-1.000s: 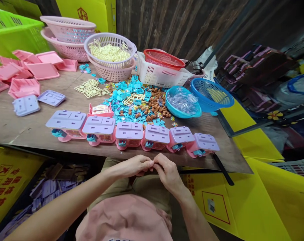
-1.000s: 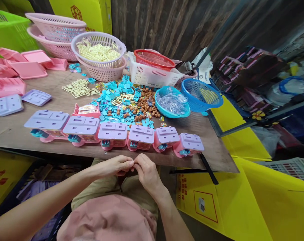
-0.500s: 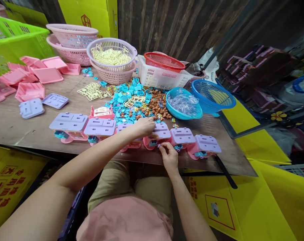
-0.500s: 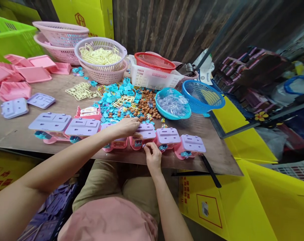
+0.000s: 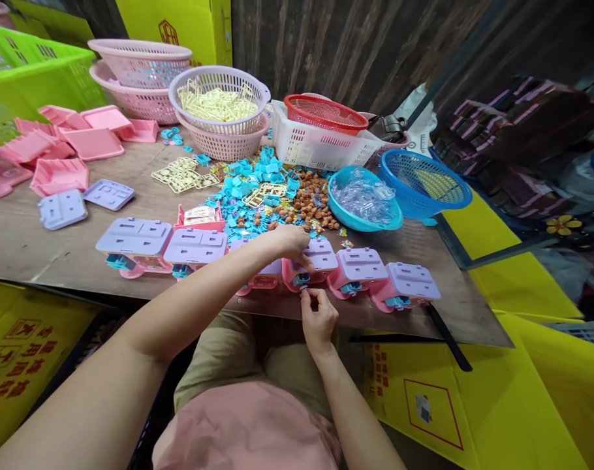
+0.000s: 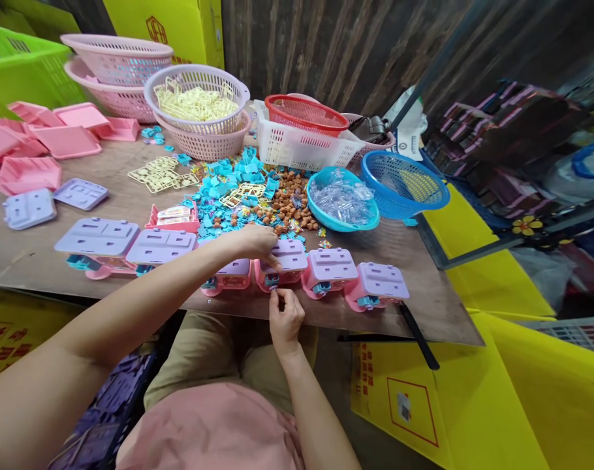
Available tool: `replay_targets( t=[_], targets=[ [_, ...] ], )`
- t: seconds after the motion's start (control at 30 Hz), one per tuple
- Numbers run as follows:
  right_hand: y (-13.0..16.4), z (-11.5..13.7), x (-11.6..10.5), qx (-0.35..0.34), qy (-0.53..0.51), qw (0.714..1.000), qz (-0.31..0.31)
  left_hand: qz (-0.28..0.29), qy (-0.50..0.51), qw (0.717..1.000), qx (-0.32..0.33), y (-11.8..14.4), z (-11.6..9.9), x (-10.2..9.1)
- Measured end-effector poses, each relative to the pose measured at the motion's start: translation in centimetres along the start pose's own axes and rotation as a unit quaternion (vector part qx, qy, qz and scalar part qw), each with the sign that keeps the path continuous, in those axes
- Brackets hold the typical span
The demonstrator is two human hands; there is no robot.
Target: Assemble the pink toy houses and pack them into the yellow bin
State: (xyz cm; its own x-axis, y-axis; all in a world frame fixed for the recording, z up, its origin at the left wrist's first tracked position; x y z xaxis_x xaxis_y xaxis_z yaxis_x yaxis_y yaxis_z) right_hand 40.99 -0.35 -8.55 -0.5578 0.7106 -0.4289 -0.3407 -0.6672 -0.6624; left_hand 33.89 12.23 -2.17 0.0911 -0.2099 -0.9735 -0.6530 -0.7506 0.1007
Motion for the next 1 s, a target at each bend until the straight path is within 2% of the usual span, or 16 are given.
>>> replay_targets(
  t=[0.3, 0.5, 0.7, 0.77, 0.8, 0.83, 0.87, 0.9, 0.93, 1.0],
  targets=[
    [0.0, 0.5, -0.2, -0.028, 0.02, 0.999, -0.035, 0.023, -0.023, 0.999, 0.018, -0.1, -0.1, 0.3],
    [0.0, 0.9, 0.1, -0.04, 0.027, 0.998, -0.039, 0.012, -0.019, 0.999, 0.026, -0.7, 0.0, 0.7],
    [-0.3, 0.7, 0.5, -0.039, 0.022, 0.998, -0.039, 0.032, -0.017, 0.999, 0.031, -1.2, 0.5, 1.2],
    [-0.6, 0.8, 0.2, -0.045, 0.011, 0.999, -0.029, 0.0, 0.026, 1.0, 0.009, -0.7, 0.7, 0.8],
    [-0.8, 1.0, -0.2, -0.045, 0.005, 0.999, -0.024, -0.047, 0.071, 0.996, -0.012, -0.2, 0.8, 0.2],
    [-1.0, 1.3, -0.8, -0.041, 0.0, 0.999, -0.025, -0.109, 0.139, 0.984, -0.036, 0.6, 0.9, -0.7],
    [-1.3, 1.7, -1.5, -0.034, -0.005, 0.999, -0.032, -0.168, 0.236, 0.955, -0.06, 1.9, 0.9, -1.4],
    [-1.6, 2.3, -2.4, -0.03, -0.013, 0.998, -0.046, -0.212, 0.352, 0.908, -0.086, 3.3, 1.0, -1.7],
    [-1.8, 3.1, -3.3, -0.035, -0.024, 0.997, -0.059, -0.213, 0.483, 0.842, -0.111, 4.9, 0.8, -1.2],
    [-2.3, 5.7, -4.4, -0.074, -0.056, 0.994, -0.063, -0.116, 0.714, 0.668, -0.173, 7.7, -0.5, 1.5]
  ],
)
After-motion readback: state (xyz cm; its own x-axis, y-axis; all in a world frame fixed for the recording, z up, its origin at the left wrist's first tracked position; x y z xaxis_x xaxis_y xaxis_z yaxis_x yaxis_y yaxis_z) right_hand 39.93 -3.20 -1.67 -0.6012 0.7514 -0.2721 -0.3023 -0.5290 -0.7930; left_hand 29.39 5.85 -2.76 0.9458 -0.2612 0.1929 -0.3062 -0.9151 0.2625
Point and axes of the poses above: each hand's wrist, its own y-axis away from the middle knuckle, its own x-axis out of the palm, z = x × y, the point moved 8 cm from there along -y, towards the middle knuckle, and after that the axes turned 14 degrees about -z, right-handed, at the moved point
